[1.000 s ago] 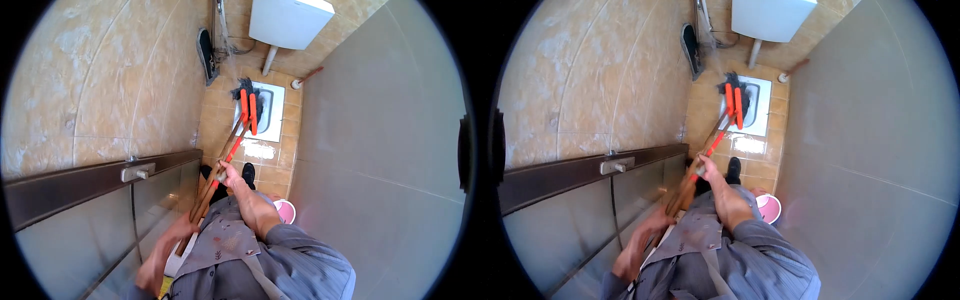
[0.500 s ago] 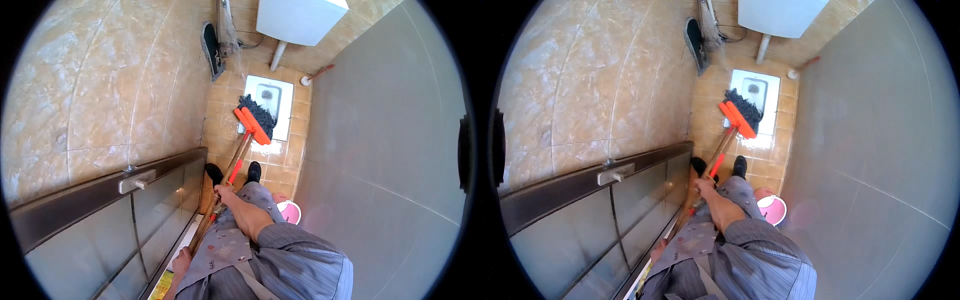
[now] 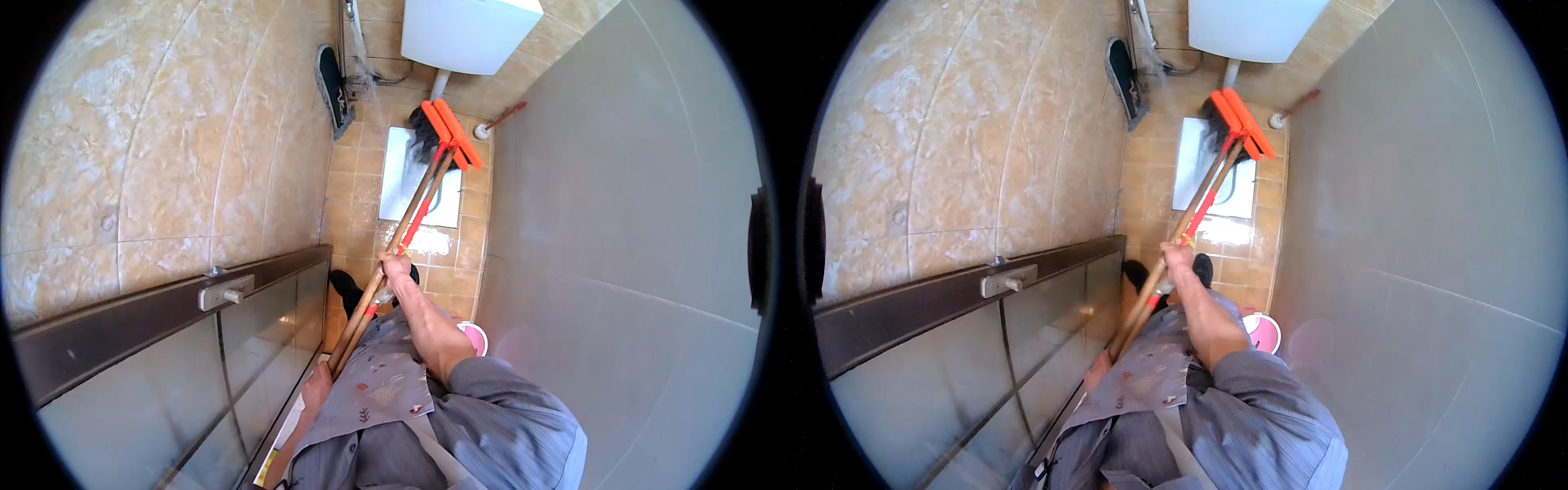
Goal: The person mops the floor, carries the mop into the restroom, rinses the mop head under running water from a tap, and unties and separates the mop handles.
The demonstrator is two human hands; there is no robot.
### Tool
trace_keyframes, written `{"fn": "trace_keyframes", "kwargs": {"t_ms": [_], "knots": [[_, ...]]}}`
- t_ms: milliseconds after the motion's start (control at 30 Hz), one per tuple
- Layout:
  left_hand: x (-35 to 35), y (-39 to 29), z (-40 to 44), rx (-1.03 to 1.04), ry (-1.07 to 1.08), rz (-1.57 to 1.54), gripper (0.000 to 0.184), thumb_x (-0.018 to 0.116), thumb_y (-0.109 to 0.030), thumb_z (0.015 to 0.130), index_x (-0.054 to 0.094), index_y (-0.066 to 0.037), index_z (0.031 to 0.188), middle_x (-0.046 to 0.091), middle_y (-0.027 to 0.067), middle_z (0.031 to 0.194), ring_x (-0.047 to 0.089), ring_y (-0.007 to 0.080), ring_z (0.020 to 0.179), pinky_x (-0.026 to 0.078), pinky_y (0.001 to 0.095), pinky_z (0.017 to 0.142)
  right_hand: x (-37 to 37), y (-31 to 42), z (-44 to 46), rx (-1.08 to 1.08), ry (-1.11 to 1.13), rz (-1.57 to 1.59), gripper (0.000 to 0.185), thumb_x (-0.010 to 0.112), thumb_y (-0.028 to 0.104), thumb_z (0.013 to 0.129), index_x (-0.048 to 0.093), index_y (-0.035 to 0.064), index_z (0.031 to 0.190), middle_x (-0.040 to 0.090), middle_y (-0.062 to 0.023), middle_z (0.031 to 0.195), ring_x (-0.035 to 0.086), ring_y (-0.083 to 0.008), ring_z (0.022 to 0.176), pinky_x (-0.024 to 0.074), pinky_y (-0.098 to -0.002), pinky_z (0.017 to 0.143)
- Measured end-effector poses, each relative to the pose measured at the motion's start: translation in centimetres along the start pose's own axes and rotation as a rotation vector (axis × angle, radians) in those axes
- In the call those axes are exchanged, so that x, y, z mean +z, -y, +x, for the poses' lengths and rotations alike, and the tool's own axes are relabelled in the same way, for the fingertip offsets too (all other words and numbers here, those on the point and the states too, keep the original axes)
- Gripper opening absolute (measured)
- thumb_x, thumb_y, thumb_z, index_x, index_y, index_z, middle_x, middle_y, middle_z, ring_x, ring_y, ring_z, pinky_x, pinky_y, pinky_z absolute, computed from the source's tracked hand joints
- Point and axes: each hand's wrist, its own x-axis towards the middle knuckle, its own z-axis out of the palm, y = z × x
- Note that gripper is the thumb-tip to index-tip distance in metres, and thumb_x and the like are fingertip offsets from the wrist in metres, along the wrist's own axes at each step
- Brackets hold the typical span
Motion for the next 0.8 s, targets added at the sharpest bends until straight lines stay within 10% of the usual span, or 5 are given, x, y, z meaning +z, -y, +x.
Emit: {"fn": "trace_keyframes", "kwargs": {"t_ms": [467,600,800], "knots": [[-4.2,-1.0,4.7,0.101,0.246,-0.111,0.006,0.051,-0.008,0.085,0.047,-0.006,0.089,0.061,0.0134,0.079,0.065,0.0296,0.059,0.053,0.0405,0.050,-5.1,-3.3,4.0,0.202,-0.076,0.082,0.012,0.065,0.008,0.070,0.060,0.0021,0.080,0.055,-0.0077,0.070,0.052,-0.0194,0.057,0.0449,-0.0381,0.052],[-7.9,-0.9,6.0,0.167,0.381,-0.007,0.008,0.052,-0.006,0.082,0.047,-0.005,0.088,0.061,0.0139,0.078,0.065,0.0303,0.059,0.053,0.0392,0.052,-7.0,-18.1,13.3,0.425,0.150,0.166,0.015,0.066,0.012,0.070,0.057,0.0060,0.081,0.053,-0.0065,0.067,0.049,-0.0202,0.053,0.0459,-0.0377,0.054],[-15.3,-2.1,6.8,0.157,0.423,0.156,0.011,0.055,-0.008,0.080,0.048,-0.005,0.088,0.058,0.0095,0.072,0.065,0.0262,0.057,0.053,0.0372,0.051,-3.5,-14.5,4.5,0.515,0.072,0.069,0.019,0.066,0.019,0.071,0.050,0.0130,0.064,0.045,-0.0042,0.055,0.046,-0.0233,0.050,0.0469,-0.0431,0.054]]}}
